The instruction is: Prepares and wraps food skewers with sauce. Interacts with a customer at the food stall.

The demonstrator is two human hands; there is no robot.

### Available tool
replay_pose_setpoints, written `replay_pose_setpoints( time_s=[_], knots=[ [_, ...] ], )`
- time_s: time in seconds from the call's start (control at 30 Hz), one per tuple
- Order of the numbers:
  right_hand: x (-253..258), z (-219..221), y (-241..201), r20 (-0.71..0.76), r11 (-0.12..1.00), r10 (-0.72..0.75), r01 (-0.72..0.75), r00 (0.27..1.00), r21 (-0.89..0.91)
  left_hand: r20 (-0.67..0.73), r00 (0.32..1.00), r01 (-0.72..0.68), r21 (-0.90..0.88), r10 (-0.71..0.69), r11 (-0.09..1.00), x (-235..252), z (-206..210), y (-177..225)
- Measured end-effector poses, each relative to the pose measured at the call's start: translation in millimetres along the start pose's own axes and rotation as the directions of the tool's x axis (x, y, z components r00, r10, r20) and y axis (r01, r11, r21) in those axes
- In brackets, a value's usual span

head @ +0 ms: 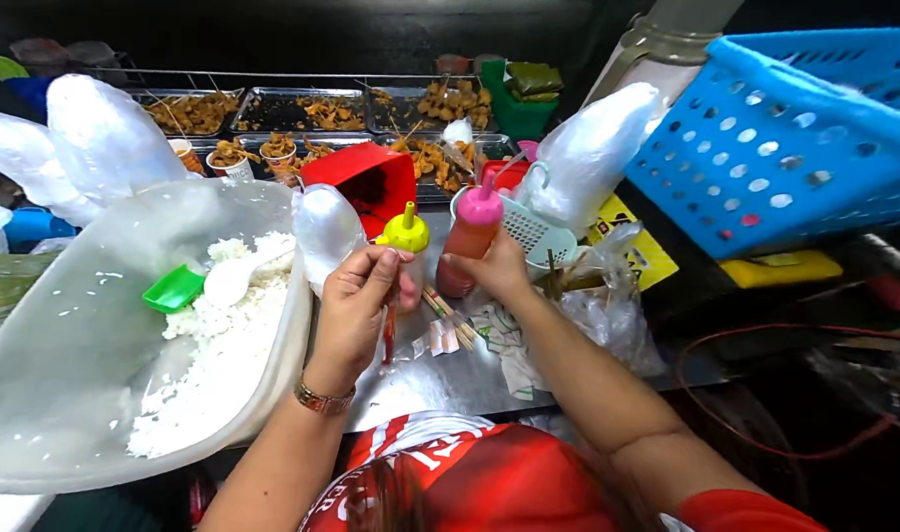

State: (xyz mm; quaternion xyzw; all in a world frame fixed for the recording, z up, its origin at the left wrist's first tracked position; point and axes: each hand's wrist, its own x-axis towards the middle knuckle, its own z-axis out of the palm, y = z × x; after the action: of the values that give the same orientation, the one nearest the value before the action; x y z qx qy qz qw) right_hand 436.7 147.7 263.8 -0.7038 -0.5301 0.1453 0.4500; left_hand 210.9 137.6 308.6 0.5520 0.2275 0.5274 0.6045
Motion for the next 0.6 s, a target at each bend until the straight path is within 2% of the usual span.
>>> replay_pose_setpoints(
  time_s=[0.1,0.17,0.23,0.3,0.33,0.37,0.47,0.53,0.6],
  knots=[
    [-5,-16,-14,0.179,0.961,0.139,-0.089,0.974,-0.263,-0.030,0.999,0.033,-0.029,-0.034,0.999,3,3,-4],
    [-17,-39,-39,0.296,0.926,0.124,-0.004,0.947,-0.377,0.005,0.999,0.047,-0.063,-0.047,0.997,6,6,-3],
    [-36,-51,-55,0.293,0.956,-0.177,0.234,0.940,-0.175,0.073,0.996,0.050,-0.064,-0.045,0.997,8,12,-3],
    [-45,-39,-61,0.201,0.884,-0.468,0.450,0.861,0.130,0.133,0.989,0.061,0.007,-0.061,0.998,8,21,-5],
    [-47,-28,-63,0.144,0.832,-0.532,0.484,0.834,0.272,0.145,0.987,0.064,0.063,-0.073,0.996,7,26,-7],
    [-48,-18,-64,0.082,0.787,-0.542,0.472,0.836,0.398,0.142,0.988,0.045,0.127,-0.063,0.991,5,30,-11],
    [-53,-5,-66,0.079,0.683,-0.352,0.198,0.933,0.703,0.219,0.975,-0.105,0.284,0.042,0.953,1,30,-18],
    [-55,-6,-65,0.095,0.631,-0.294,0.118,0.951,0.767,0.277,0.959,-0.126,0.249,0.054,0.960,1,26,-20],
    [-52,-11,-62,0.050,0.632,-0.317,0.171,0.947,0.756,0.328,0.943,-0.120,0.192,0.051,0.974,0,22,-23]
  ],
)
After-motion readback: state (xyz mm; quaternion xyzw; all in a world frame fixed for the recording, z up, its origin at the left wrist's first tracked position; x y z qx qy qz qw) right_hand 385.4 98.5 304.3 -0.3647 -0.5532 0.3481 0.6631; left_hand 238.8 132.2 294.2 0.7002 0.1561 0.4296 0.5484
